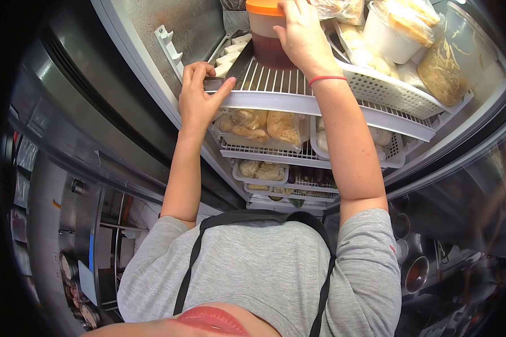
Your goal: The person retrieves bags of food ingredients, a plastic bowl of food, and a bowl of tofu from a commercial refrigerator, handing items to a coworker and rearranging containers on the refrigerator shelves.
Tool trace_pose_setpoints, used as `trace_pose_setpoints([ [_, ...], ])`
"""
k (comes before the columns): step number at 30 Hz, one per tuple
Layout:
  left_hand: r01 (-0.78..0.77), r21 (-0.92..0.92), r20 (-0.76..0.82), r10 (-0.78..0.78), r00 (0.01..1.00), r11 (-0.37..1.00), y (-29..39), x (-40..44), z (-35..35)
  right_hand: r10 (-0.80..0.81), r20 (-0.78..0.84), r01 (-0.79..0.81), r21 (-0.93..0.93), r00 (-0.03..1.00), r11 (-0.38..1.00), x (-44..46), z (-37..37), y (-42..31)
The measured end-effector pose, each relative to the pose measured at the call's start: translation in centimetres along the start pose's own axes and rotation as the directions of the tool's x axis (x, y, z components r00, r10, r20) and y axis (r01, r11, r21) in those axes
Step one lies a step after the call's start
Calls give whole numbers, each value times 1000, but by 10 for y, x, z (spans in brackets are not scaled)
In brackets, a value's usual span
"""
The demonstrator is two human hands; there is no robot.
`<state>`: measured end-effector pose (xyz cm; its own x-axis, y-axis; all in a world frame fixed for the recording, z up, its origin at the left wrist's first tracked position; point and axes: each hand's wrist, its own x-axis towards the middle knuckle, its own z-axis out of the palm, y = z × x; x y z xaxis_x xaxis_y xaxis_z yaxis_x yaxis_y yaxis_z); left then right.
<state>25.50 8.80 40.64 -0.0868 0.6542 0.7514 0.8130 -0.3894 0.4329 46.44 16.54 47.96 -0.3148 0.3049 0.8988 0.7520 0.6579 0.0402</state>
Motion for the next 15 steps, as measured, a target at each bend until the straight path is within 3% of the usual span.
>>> trace_pose_setpoints([
  [3, -41, -56, -134, 33, 990, 998, -12, -3, 5, 13, -28, -13, -2, 1000, 1000, 7, -5, -2],
  [5, -145, -12, -255, 137, 957, 989, -16, -3, 6, 180, 130, -187, 50, 975, 981, 8, -14, -7],
  [8, -10, -85, -158, -3, 987, 996, -9, -4, -1, 201, 115, -210, 76, 973, 975, 5, -11, -6],
  [9, -6, -80, -162, -7, 987, 997, -10, -4, -2, 196, 116, -206, 82, 974, 975, 6, -13, -5],
  [11, -64, -100, -91, 55, 994, 993, -11, 0, -5, 72, 84, -64, -89, 994, 994, 10, -22, -2],
  [15, -74, -120, -98, 63, 993, 990, -9, 1, -3, 73, 141, -68, -35, 987, 997, 12, -41, 4],
])
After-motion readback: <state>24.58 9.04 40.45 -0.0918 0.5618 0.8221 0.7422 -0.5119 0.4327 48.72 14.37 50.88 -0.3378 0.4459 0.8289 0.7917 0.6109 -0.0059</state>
